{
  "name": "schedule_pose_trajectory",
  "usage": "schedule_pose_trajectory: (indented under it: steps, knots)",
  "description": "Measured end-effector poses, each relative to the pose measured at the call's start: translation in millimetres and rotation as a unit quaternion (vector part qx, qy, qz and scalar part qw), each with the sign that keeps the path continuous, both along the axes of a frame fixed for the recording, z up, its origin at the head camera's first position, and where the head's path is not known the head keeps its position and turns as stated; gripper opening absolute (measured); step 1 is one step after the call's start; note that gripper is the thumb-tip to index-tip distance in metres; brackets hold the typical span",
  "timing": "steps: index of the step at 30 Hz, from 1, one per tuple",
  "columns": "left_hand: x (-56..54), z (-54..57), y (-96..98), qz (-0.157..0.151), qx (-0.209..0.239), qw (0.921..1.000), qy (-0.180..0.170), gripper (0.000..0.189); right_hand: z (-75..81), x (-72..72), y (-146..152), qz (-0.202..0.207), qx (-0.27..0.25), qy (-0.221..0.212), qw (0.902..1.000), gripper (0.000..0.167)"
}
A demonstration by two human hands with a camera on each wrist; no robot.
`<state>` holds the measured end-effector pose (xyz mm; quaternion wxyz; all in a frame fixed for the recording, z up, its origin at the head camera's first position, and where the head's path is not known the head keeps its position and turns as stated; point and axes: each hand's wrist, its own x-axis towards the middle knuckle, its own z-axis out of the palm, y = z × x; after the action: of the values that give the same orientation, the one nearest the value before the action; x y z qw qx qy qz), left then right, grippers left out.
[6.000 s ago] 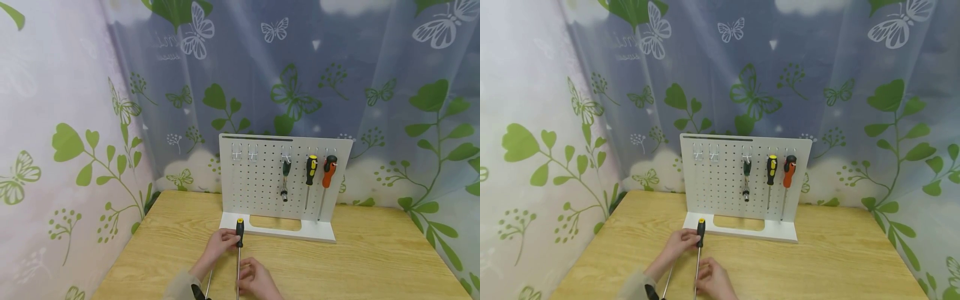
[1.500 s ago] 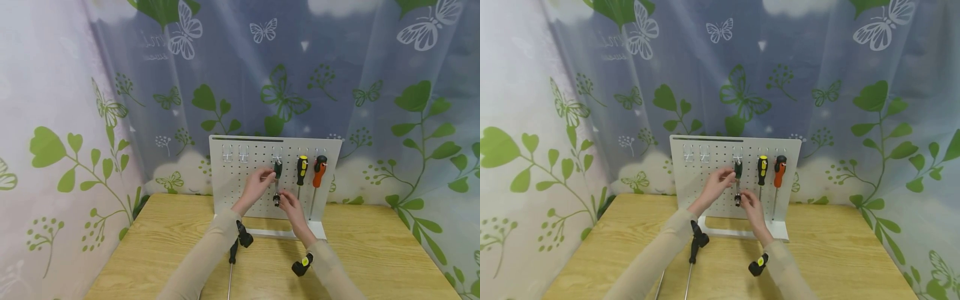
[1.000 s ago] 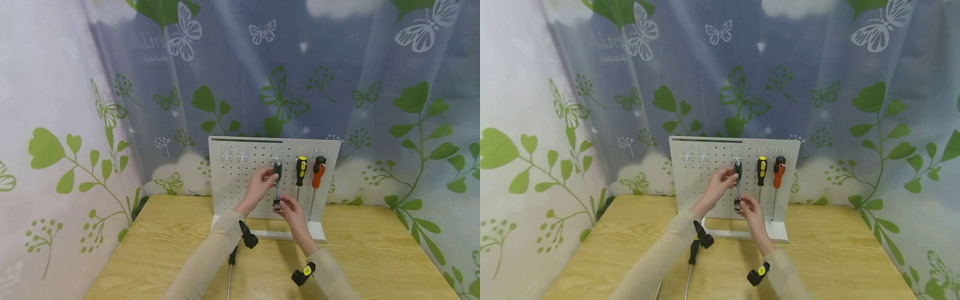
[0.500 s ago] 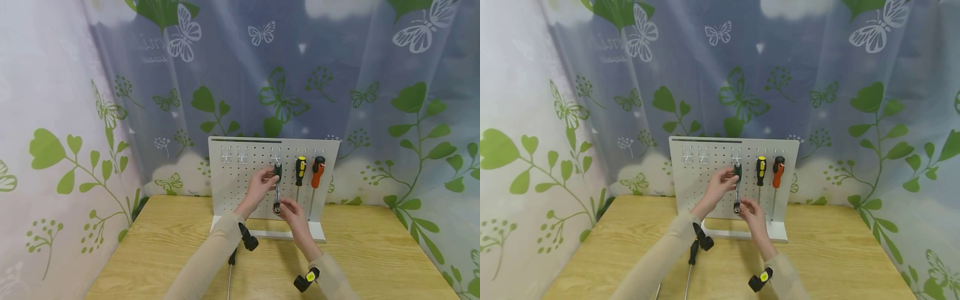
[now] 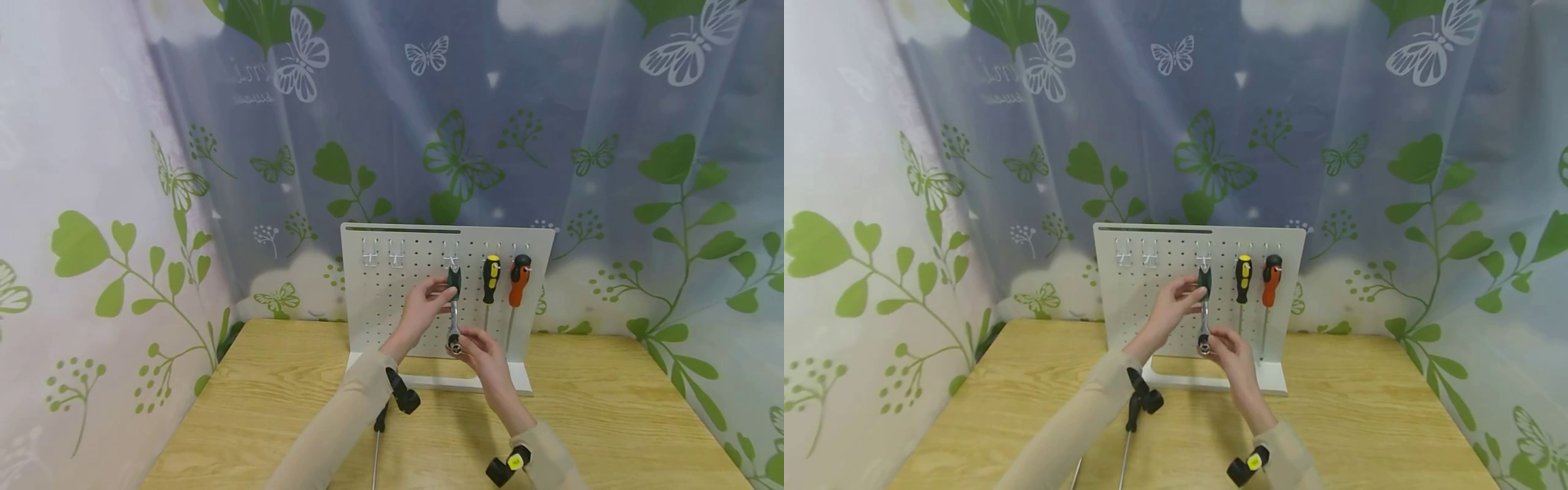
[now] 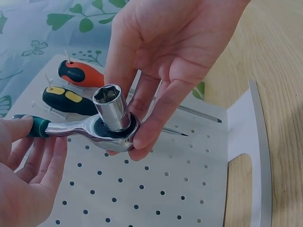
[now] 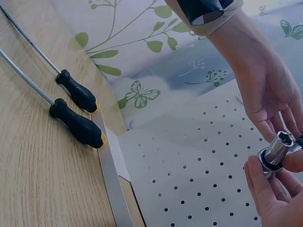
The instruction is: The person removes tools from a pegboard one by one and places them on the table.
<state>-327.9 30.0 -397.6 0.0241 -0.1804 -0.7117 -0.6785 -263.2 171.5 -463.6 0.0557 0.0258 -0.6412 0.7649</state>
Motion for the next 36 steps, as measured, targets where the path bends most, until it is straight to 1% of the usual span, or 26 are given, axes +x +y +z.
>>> schedule_pose_trajectory:
  steps: [7, 14, 18, 23, 30, 36]
  knots:
    - [4.2, 3.4, -2.4, -0.008, 0.003, 1.0, 0.0, 0.037, 3.8, 5.0, 1, 0.006, 0.007, 0.01, 0.9999, 0.027]
    - [9.5, 2.5, -5.9, -0.013, 0.009, 0.9998, 0.015, 0.037, 6.0, 11.0, -1, 0.012, 0.007, 0.008, 0.9999, 0.027]
    - [12.6, 3.2, -8.9, -0.017, 0.017, 0.9997, 0.008, 0.037, 5.7, 13.6, -2, 0.013, 0.02, 0.005, 0.9997, 0.028]
    - [17.4, 2.2, -14.3, -0.026, 0.029, 0.9992, 0.001, 0.036, 3.9, 17.3, -3, 0.022, 0.033, 0.012, 0.9992, 0.028]
    - [21.9, -7.4, -20.8, -0.034, 0.034, 0.9987, -0.018, 0.036, -2.8, 23.0, -6, 0.03, 0.031, -0.004, 0.9991, 0.028]
    - [25.3, -20.7, -24.8, -0.025, 0.035, 0.9983, -0.04, 0.037, -14.6, 26.9, -10, 0.031, 0.039, -0.023, 0.9985, 0.026]
